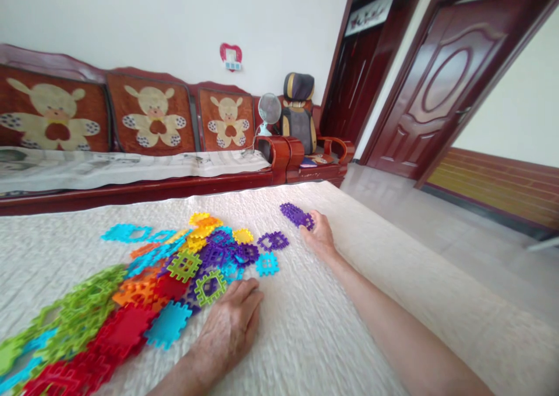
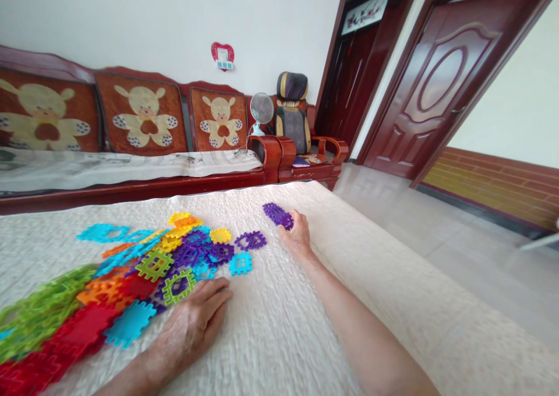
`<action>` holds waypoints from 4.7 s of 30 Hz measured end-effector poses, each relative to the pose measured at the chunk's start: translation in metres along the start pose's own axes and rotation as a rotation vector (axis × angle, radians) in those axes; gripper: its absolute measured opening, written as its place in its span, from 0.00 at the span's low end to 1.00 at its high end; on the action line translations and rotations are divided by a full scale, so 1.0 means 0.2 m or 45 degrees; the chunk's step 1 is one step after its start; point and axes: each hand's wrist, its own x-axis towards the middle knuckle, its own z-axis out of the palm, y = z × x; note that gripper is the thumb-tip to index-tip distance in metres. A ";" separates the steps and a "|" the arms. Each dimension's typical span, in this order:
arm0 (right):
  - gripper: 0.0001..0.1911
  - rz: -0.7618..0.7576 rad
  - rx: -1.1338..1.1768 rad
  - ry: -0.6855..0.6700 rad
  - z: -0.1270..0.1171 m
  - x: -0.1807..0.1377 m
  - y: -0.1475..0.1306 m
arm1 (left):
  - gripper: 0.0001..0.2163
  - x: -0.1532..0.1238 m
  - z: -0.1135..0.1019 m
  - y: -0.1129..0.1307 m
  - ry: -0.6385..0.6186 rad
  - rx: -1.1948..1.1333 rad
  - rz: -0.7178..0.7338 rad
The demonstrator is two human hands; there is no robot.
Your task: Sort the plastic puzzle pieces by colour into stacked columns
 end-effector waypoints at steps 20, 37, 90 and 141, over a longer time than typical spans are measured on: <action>0.29 -0.003 -0.150 -0.033 0.09 0.07 0.01 | 0.11 -0.01 0.01 -0.01 -0.034 0.007 0.007; 0.32 0.029 -0.124 -0.065 0.10 0.07 0.02 | 0.11 -0.01 0.00 0.01 -0.078 -0.036 -0.054; 0.22 -0.129 -0.622 -0.839 -0.11 -0.02 -0.37 | 0.11 0.01 -0.02 0.01 -0.074 -0.022 -0.012; 0.25 -0.287 -0.472 -0.705 0.10 -0.14 -0.47 | 0.11 0.03 -0.04 0.04 -0.335 0.052 -0.124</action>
